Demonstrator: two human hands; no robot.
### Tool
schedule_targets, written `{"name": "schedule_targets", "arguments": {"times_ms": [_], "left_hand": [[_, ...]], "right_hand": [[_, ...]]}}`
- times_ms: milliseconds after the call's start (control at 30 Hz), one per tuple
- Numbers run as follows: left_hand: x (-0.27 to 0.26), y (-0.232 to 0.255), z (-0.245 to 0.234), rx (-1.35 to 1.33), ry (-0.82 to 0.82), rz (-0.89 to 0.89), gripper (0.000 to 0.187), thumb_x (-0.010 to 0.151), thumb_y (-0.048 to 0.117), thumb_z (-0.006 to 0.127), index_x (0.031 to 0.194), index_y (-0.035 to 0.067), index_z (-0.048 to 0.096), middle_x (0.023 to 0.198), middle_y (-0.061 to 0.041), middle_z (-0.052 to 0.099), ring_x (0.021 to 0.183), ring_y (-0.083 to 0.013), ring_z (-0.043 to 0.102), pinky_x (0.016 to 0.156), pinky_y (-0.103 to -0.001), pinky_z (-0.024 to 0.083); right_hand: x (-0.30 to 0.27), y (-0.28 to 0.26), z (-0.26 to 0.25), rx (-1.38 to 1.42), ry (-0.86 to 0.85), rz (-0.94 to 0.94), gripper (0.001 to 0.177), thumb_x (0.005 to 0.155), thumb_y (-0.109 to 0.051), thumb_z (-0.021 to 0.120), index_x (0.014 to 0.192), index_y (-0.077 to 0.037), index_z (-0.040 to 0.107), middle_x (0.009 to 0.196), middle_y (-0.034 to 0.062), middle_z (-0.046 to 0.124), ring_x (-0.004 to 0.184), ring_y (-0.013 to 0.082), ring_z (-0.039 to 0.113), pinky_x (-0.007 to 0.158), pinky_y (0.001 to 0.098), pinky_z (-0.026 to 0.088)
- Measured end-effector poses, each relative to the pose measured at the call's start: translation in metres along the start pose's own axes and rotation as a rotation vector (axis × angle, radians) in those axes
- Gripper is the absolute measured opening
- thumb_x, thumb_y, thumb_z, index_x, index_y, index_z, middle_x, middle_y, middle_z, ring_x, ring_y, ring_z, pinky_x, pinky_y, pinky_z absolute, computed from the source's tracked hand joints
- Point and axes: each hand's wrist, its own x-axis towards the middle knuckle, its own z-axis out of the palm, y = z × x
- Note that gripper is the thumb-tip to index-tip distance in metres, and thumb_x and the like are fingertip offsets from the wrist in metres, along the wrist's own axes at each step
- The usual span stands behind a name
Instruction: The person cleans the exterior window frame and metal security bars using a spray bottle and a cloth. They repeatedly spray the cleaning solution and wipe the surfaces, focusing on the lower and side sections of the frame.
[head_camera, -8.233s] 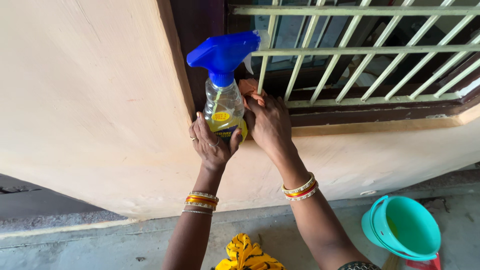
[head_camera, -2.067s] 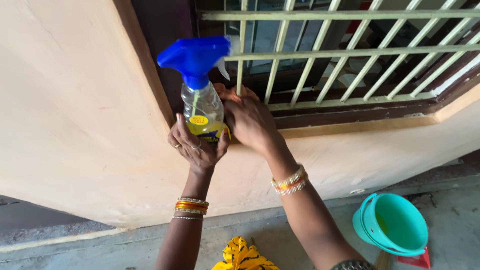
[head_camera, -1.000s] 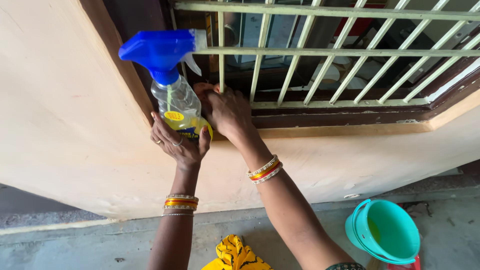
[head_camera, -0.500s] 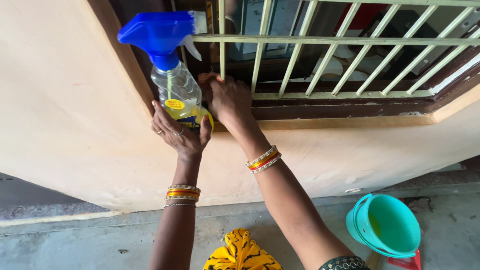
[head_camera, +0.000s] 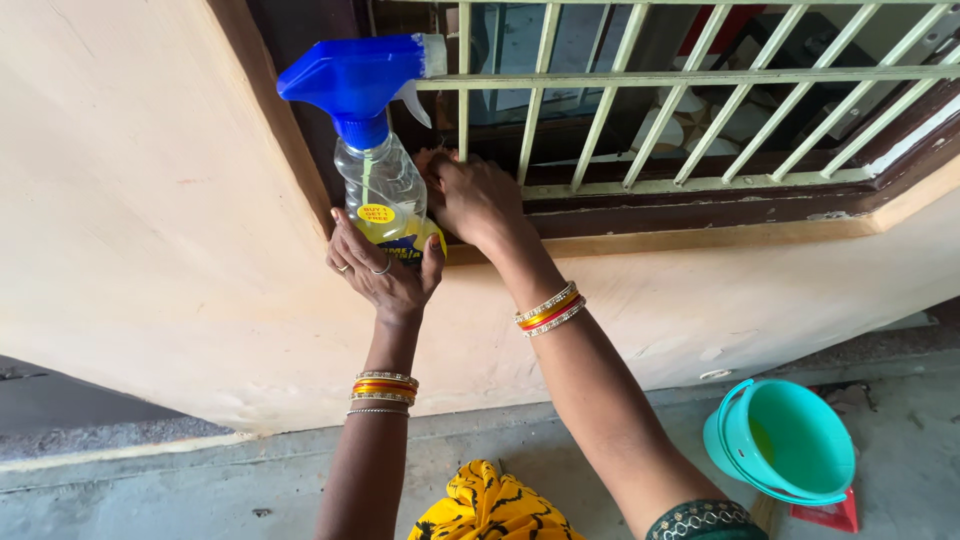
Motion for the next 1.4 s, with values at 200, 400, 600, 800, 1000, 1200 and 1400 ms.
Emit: {"name": "schedule_targets", "arguments": {"times_ms": [200, 400, 600, 800, 1000, 1200, 1400], "left_hand": [[-0.001, -0.003, 0.002, -0.018, 0.011, 0.04, 0.1, 0.097, 0.061, 0.063, 0.155, -0.01, 0.023, 0.149, -0.032, 0.043, 0.129, -0.0426, 0.05, 0.112, -0.053, 0.035], [-0.004, -0.006, 0.001, -0.026, -0.027, 0.048, 0.102, 0.1, 0.059, 0.066, 0.157, -0.012, 0.02, 0.153, -0.031, 0.04, 0.131, -0.0425, 0.048, 0.115, -0.053, 0.035], [-0.004, -0.006, 0.004, -0.024, 0.001, 0.043, 0.102, 0.096, 0.061, 0.065, 0.157, -0.01, 0.022, 0.152, -0.03, 0.041, 0.131, -0.0419, 0.049, 0.112, -0.052, 0.035], [-0.003, -0.005, 0.003, -0.031, 0.002, 0.042, 0.104, 0.095, 0.061, 0.065, 0.157, -0.01, 0.022, 0.15, -0.029, 0.043, 0.129, -0.0412, 0.049, 0.111, -0.052, 0.036], [-0.005, -0.006, 0.003, -0.032, -0.016, 0.047, 0.104, 0.098, 0.062, 0.066, 0.157, -0.011, 0.02, 0.15, -0.029, 0.042, 0.13, -0.0426, 0.049, 0.112, -0.055, 0.036], [-0.002, -0.004, 0.003, -0.023, 0.001, 0.043, 0.102, 0.094, 0.06, 0.065, 0.155, -0.01, 0.023, 0.147, -0.03, 0.043, 0.128, -0.044, 0.049, 0.111, -0.055, 0.036], [-0.002, -0.005, 0.003, -0.044, 0.011, 0.035, 0.102, 0.096, 0.063, 0.063, 0.156, -0.01, 0.023, 0.145, -0.029, 0.046, 0.127, -0.0415, 0.051, 0.111, -0.054, 0.036]], "right_hand": [[-0.043, 0.003, 0.003, -0.069, 0.464, -0.366, 0.036, 0.092, -0.012, 0.063, 0.128, -0.006, 0.061, 0.127, 0.0253, 0.059, 0.124, 0.0428, 0.054, 0.106, 0.0518, 0.045], [-0.074, 0.025, -0.004, 0.062, 0.302, -0.554, 0.056, 0.079, 0.005, 0.066, 0.134, -0.007, 0.058, 0.144, 0.0261, 0.048, 0.142, 0.043, 0.04, 0.122, 0.0481, 0.037], [-0.058, 0.034, -0.019, -0.161, 0.628, -0.36, 0.03, 0.092, -0.011, 0.082, 0.118, -0.005, 0.069, 0.132, 0.0078, 0.048, 0.118, 0.0282, 0.053, 0.098, 0.0455, 0.048], [-0.001, 0.025, -0.007, -0.036, 0.934, -0.508, 0.021, 0.095, 0.001, 0.083, 0.101, -0.016, 0.072, 0.119, 0.0023, 0.046, 0.112, 0.0221, 0.05, 0.093, 0.0377, 0.05], [-0.038, 0.03, 0.021, 0.112, 0.627, -0.547, 0.018, 0.096, 0.008, 0.065, 0.108, -0.006, 0.067, 0.156, 0.025, 0.039, 0.146, 0.0403, 0.045, 0.119, 0.0451, 0.052], [-0.043, 0.042, 0.014, -0.106, 0.712, -0.465, 0.04, 0.092, 0.005, 0.074, 0.127, -0.007, 0.059, 0.133, 0.0149, 0.057, 0.124, 0.0345, 0.054, 0.1, 0.0488, 0.047], [-0.037, 0.045, 0.021, 0.198, 0.778, -0.667, 0.06, 0.102, -0.003, 0.08, 0.142, -0.004, 0.035, 0.135, 0.02, 0.051, 0.128, 0.0365, 0.056, 0.11, 0.0463, 0.049]]}}
